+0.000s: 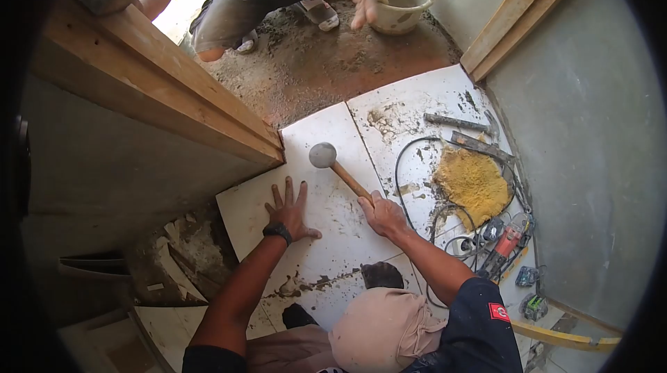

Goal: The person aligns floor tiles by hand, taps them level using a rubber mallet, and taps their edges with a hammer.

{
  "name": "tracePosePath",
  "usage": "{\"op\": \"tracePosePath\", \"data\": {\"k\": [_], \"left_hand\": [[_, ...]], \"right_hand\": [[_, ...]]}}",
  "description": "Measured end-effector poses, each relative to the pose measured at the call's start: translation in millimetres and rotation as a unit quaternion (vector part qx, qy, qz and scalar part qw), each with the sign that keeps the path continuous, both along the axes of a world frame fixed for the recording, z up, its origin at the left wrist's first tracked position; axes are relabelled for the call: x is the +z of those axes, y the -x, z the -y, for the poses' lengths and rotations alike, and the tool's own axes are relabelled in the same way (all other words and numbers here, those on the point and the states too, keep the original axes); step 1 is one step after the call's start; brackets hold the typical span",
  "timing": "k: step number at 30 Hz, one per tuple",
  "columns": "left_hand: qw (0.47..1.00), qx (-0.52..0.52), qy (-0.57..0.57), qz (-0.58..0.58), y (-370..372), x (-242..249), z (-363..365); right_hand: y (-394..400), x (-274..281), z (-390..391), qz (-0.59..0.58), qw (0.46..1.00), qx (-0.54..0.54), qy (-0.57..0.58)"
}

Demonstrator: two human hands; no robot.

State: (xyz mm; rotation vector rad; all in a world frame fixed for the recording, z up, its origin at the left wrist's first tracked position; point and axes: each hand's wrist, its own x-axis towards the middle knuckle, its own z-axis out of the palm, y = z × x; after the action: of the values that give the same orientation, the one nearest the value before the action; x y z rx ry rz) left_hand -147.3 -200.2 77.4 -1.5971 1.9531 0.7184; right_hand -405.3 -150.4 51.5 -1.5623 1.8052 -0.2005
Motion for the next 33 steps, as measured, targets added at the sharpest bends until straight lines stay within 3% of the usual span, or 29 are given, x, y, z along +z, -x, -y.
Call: {"op": "tracePosePath", "data": {"k": [3, 7, 10, 13, 15, 17, 19, 21, 23, 25, 27, 29, 33], "left_hand": [[1.0, -0.003, 0.0, 0.009, 2, -1, 0], [1.0, -0.003, -0.002, 0.004, 2, 0, -3], [1.0, -0.01, -0.001, 0.007, -1, -1, -9], [1.0, -0.006, 0.018, -0.007, -4, -4, -8], [0.998, -0.012, 0.036, -0.045, -14, -9, -19], [0.998, 0.003, 0.034, -0.042, -35, -19, -36], [0.986, 0.031, 0.083, -0.141, -67, -33, -54], [0.986, 0.09, 0.099, -0.099, -91, -19, -71], [0.985, 0.154, 0.068, -0.023, -114, -8, -81], [0.985, 0.159, 0.058, -0.028, -127, -14, -91], [0.988, 0.146, 0.053, -0.019, -128, -18, -89], [0.989, 0.146, 0.018, -0.007, -127, -20, -97], [0.99, 0.138, 0.035, -0.015, -125, -18, -90]], "right_hand": [[-1, 11, -5, 0.077, 0.996, -0.019, 0.038], [0, 7, -6, 0.007, 1.0, -0.024, -0.013], [-2, 15, -8, 0.098, 0.994, -0.048, 0.026], [0, 5, -10, 0.008, 1.0, 0.004, -0.015], [-4, 2, -10, 0.023, 0.999, 0.03, 0.003], [-19, 25, -6, 0.104, 0.993, 0.031, 0.037], [-36, 31, -5, 0.165, 0.984, 0.066, 0.024], [-46, 15, -13, 0.237, 0.956, 0.116, 0.125], [-65, -1, -6, 0.221, 0.958, 0.146, 0.109], [-88, 3, 12, 0.035, 0.979, 0.2, 0.003], [-101, 19, 23, 0.073, 0.975, 0.211, 0.011], [-107, 22, 20, 0.194, 0.945, 0.248, 0.09], [-129, 12, 34, 0.081, 0.965, 0.248, 0.009]]}}
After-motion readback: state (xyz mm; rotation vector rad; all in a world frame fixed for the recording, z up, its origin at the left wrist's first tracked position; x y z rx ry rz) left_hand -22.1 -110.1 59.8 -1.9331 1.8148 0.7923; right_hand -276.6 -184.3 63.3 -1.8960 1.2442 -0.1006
